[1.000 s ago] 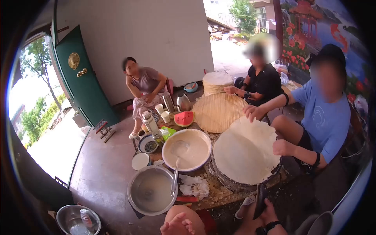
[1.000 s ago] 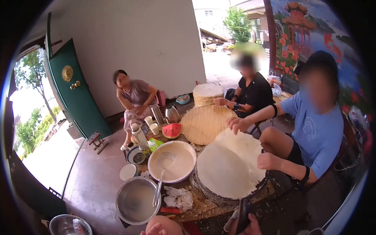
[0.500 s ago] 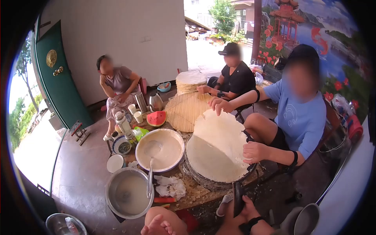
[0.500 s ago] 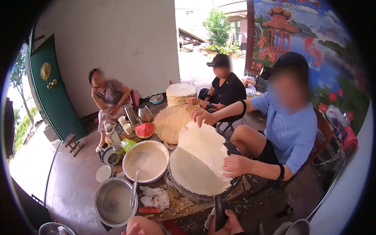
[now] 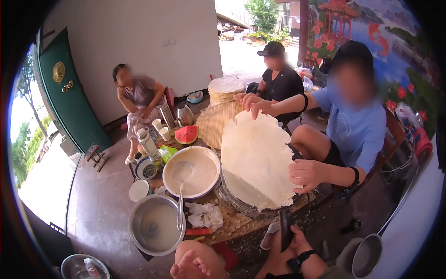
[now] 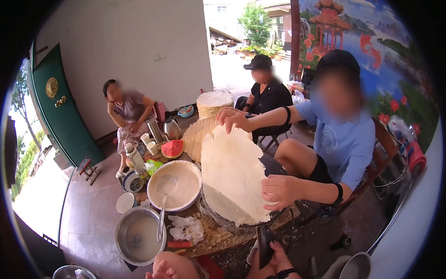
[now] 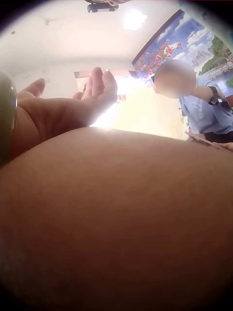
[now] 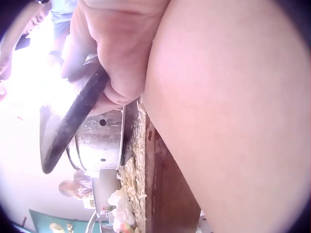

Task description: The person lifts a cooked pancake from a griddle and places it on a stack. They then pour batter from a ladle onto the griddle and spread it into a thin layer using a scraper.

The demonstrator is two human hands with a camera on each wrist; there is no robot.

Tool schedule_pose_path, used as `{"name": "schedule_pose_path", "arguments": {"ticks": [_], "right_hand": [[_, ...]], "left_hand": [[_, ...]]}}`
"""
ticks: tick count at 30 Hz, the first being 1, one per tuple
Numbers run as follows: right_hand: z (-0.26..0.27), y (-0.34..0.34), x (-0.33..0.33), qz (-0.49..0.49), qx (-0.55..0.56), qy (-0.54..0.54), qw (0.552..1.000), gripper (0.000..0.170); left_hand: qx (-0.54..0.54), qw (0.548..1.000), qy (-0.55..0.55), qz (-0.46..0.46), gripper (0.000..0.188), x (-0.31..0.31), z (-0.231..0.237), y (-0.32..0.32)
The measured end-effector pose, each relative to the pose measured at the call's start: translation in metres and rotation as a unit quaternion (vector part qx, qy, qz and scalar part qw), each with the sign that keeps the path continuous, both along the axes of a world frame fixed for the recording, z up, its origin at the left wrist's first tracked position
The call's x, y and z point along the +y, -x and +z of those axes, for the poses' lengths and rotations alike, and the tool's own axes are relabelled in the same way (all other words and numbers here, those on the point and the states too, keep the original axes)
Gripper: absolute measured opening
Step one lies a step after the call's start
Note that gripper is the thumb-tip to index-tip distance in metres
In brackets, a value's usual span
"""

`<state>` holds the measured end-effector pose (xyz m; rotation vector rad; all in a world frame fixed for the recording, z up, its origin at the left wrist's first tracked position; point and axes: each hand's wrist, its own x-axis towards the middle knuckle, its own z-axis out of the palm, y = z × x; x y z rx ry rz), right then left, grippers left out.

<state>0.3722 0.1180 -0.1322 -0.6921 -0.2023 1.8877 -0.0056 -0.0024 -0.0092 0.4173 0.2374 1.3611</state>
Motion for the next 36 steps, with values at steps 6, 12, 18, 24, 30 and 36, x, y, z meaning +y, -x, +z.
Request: {"name": "schedule_pose_path", "arguments": {"ticks": [6,12,18,24,30,36], "right_hand": [[-0.004,-0.002,0.000,0.004,-0.001,-0.012,1.000,0.030],[0.001,0.001,0.002,-0.003,-0.011,-0.009,1.000,0.031],[0.009,0.004,0.000,-0.007,-0.006,-0.032,0.999,0.032],[0.012,0.006,0.003,-0.005,-0.005,-0.027,1.000,0.031],[0.029,0.013,0.006,-0.023,-0.050,-0.036,0.998,0.033],[0.094,-0.041,0.040,-0.130,-0.370,-0.176,0.903,0.027]], "left_hand": [[-0.001,1.000,0.010,0.000,0.067,0.002,0.006,-0.002],[0.008,1.000,0.002,0.002,0.067,0.001,-0.001,0.002],[-0.006,1.000,-0.019,-0.013,0.067,0.001,0.003,0.000],[-0.017,0.999,-0.039,-0.023,0.067,0.005,0.007,-0.002],[-0.004,0.999,-0.027,-0.022,0.067,0.006,0.009,-0.002],[-0.005,0.999,0.030,-0.022,0.067,0.000,0.009,0.002]]}}
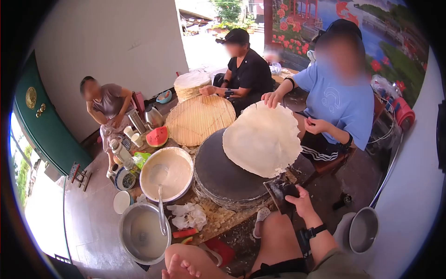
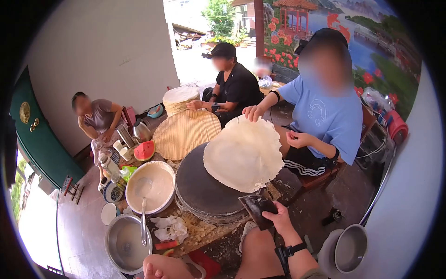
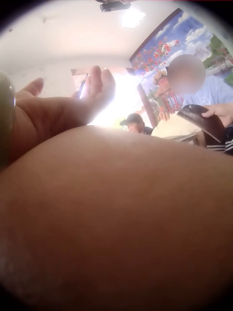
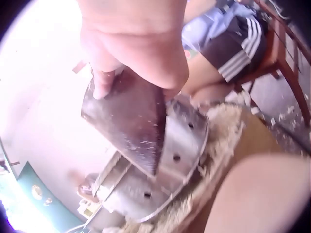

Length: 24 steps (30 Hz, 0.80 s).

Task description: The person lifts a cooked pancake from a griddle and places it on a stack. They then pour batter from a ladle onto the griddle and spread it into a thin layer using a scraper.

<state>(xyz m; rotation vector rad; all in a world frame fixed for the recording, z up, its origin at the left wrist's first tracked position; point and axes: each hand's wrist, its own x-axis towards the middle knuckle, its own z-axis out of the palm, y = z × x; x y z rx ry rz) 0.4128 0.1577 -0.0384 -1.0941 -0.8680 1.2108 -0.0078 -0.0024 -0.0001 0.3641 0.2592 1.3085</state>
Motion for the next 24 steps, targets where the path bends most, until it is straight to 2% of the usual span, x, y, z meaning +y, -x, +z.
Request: {"name": "schedule_pose_path", "arguments": {"ticks": [2,4,7,13,16,18,19,21,23,24], "right_hand": [[0.018,-0.026,0.019,-0.017,-0.163,-0.036,0.986,0.025],[0.024,-0.040,0.038,-0.024,-0.293,-0.082,0.952,0.025],[0.035,-0.041,0.050,-0.004,-0.381,-0.097,0.920,0.026],[0.030,-0.038,0.063,0.004,-0.427,-0.115,0.897,0.026],[0.033,-0.036,0.059,-0.011,-0.408,-0.106,0.907,0.024],[0.035,-0.037,0.062,-0.001,-0.434,-0.103,0.895,0.023],[0.038,-0.034,0.064,-0.006,-0.412,-0.140,0.900,0.022],[0.039,-0.034,0.070,-0.002,-0.406,-0.151,0.901,0.022],[0.041,-0.034,0.074,-0.003,-0.407,-0.148,0.901,0.021],[0.039,-0.035,0.077,0.007,-0.369,-0.131,0.920,0.022]], "left_hand": [[-0.008,1.000,-0.008,-0.005,0.067,0.003,0.000,0.001],[-0.004,1.000,-0.015,-0.004,0.067,0.004,0.002,0.000],[-0.006,1.000,-0.016,0.001,0.066,0.004,0.003,-0.002],[0.001,1.000,-0.017,0.007,0.066,0.004,0.003,0.000],[-0.007,1.000,0.006,0.009,0.066,-0.001,-0.006,0.000],[-0.013,1.000,-0.001,0.017,0.067,-0.004,-0.012,0.006],[-0.021,1.000,-0.014,0.007,0.067,-0.001,-0.015,0.008],[0.001,0.999,0.034,0.020,0.068,-0.004,-0.021,0.014],[0.009,1.000,0.009,0.015,0.068,-0.001,-0.015,0.014],[0.008,1.000,0.005,0.000,0.068,0.000,-0.013,0.012]]}}
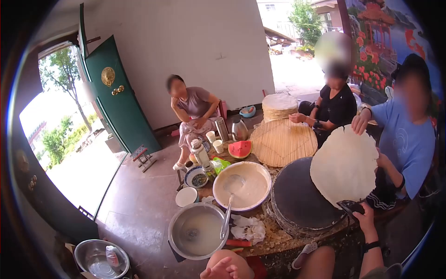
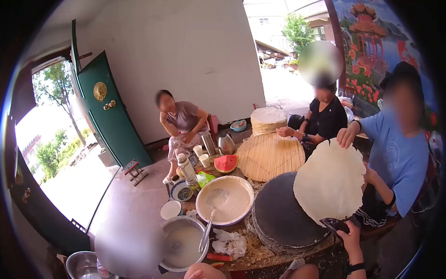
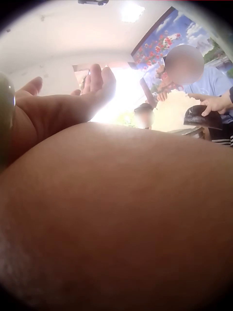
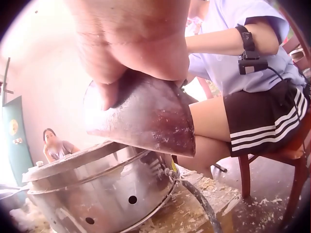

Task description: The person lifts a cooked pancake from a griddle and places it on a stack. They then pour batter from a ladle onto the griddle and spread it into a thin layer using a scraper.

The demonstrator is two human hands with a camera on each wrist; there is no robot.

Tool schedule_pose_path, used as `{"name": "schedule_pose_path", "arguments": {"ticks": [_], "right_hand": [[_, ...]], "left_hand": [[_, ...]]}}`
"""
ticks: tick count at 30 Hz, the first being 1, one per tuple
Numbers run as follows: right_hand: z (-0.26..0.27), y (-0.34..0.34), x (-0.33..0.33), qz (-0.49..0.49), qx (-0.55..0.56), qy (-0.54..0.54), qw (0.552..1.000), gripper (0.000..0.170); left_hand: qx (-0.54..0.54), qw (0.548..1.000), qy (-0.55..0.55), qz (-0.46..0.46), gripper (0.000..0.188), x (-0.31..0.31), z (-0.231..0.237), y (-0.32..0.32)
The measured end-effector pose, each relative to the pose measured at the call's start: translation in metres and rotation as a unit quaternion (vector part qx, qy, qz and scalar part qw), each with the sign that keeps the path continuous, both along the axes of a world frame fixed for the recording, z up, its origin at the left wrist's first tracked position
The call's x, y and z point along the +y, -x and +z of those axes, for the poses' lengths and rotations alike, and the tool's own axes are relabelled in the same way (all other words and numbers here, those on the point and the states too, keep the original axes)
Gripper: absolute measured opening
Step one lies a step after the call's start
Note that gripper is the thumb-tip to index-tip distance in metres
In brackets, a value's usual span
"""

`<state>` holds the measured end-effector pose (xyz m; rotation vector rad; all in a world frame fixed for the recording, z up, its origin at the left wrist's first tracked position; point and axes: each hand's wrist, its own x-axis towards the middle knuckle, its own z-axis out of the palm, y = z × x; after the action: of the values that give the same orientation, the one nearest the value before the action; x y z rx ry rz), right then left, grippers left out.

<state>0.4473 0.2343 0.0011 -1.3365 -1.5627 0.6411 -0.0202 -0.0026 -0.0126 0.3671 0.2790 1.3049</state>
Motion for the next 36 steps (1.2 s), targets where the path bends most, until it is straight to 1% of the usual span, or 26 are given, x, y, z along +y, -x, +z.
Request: {"name": "schedule_pose_path", "arguments": {"ticks": [2,3,4,5,6,7,8,10,11,12,14,16,20,21,22,24,25,26,28,29,32,34,36], "right_hand": [[-0.007,-0.005,0.006,0.006,0.011,0.006,1.000,0.022],[-0.006,-0.004,0.007,0.000,-0.016,-0.010,1.000,0.024],[-0.005,-0.004,0.006,-0.003,-0.016,-0.010,1.000,0.024],[-0.010,-0.006,0.006,-0.024,-0.032,0.008,0.999,0.027],[-0.011,-0.005,0.004,-0.038,-0.075,-0.022,0.996,0.032],[-0.024,-0.009,0.005,-0.039,-0.046,0.003,0.998,0.035],[-0.020,-0.004,0.001,-0.040,-0.075,-0.002,0.996,0.036],[-0.019,0.008,-0.006,-0.018,-0.115,-0.022,0.993,0.036],[0.003,0.026,-0.018,-0.011,-0.088,0.046,0.995,0.035],[-0.015,0.026,-0.018,-0.005,-0.129,0.013,0.991,0.035],[-0.014,0.032,-0.018,0.005,-0.141,0.008,0.990,0.035],[0.002,0.025,-0.012,-0.048,-0.115,0.060,0.990,0.035],[0.003,0.037,-0.018,-0.094,-0.130,0.001,0.987,0.032],[-0.009,0.043,-0.022,-0.066,-0.136,0.002,0.988,0.031],[-0.004,0.057,-0.034,-0.033,-0.152,-0.014,0.988,0.032],[0.001,0.062,-0.036,-0.009,-0.206,0.045,0.978,0.035],[-0.003,0.055,-0.029,-0.006,-0.196,0.005,0.981,0.037],[-0.010,0.044,-0.017,-0.030,-0.205,-0.031,0.978,0.036],[0.010,0.025,0.003,-0.044,-0.234,0.011,0.971,0.035],[0.013,0.017,0.015,-0.045,-0.270,-0.002,0.962,0.033],[0.009,-0.003,0.057,-0.035,-0.325,-0.044,0.944,0.034],[0.008,-0.011,0.083,-0.048,-0.336,-0.039,0.940,0.034],[0.006,-0.017,0.111,-0.058,-0.343,-0.043,0.936,0.033]], "left_hand": [[-0.008,1.000,-0.008,0.018,0.069,-0.001,-0.002,-0.002],[-0.017,1.000,-0.014,0.021,0.070,-0.001,-0.006,0.001],[-0.029,0.999,-0.013,0.019,0.070,-0.002,-0.011,0.002],[-0.036,0.999,-0.029,0.011,0.068,-0.001,-0.008,0.001],[-0.032,0.999,-0.032,0.009,0.067,-0.003,-0.004,0.001],[-0.026,0.999,-0.047,0.007,0.066,-0.001,-0.001,0.001],[-0.040,0.998,-0.049,-0.004,0.066,0.000,0.001,0.000],[-0.060,0.996,-0.070,-0.014,0.066,0.005,0.006,-0.001],[-0.061,0.996,-0.068,-0.015,0.066,0.007,0.009,-0.002],[-0.060,0.996,-0.066,-0.014,0.066,0.008,0.010,-0.002],[-0.058,0.996,-0.062,-0.015,0.067,0.009,0.009,-0.007],[-0.050,0.997,-0.061,-0.017,0.067,0.009,0.009,-0.007],[-0.033,0.998,-0.054,-0.013,0.068,-0.001,0.009,-0.010],[-0.032,0.998,-0.059,-0.006,0.068,-0.002,0.009,-0.009],[-0.032,0.997,-0.067,-0.004,0.068,0.000,0.009,-0.009],[-0.032,0.997,-0.068,0.007,0.068,0.005,0.011,-0.007],[-0.030,0.997,-0.066,0.013,0.069,0.004,0.012,-0.006],[-0.020,0.998,-0.057,0.013,0.068,0.001,0.012,-0.005],[0.000,0.999,-0.037,0.018,0.068,-0.007,0.010,-0.004],[-0.004,0.999,-0.046,0.019,0.068,-0.008,0.011,-0.003],[-0.025,0.998,-0.060,0.026,0.069,-0.014,0.015,-0.003],[-0.041,0.996,-0.064,0.045,0.069,-0.012,0.014,0.000],[-0.043,0.995,-0.082,0.033,0.070,-0.007,0.013,0.001]]}}
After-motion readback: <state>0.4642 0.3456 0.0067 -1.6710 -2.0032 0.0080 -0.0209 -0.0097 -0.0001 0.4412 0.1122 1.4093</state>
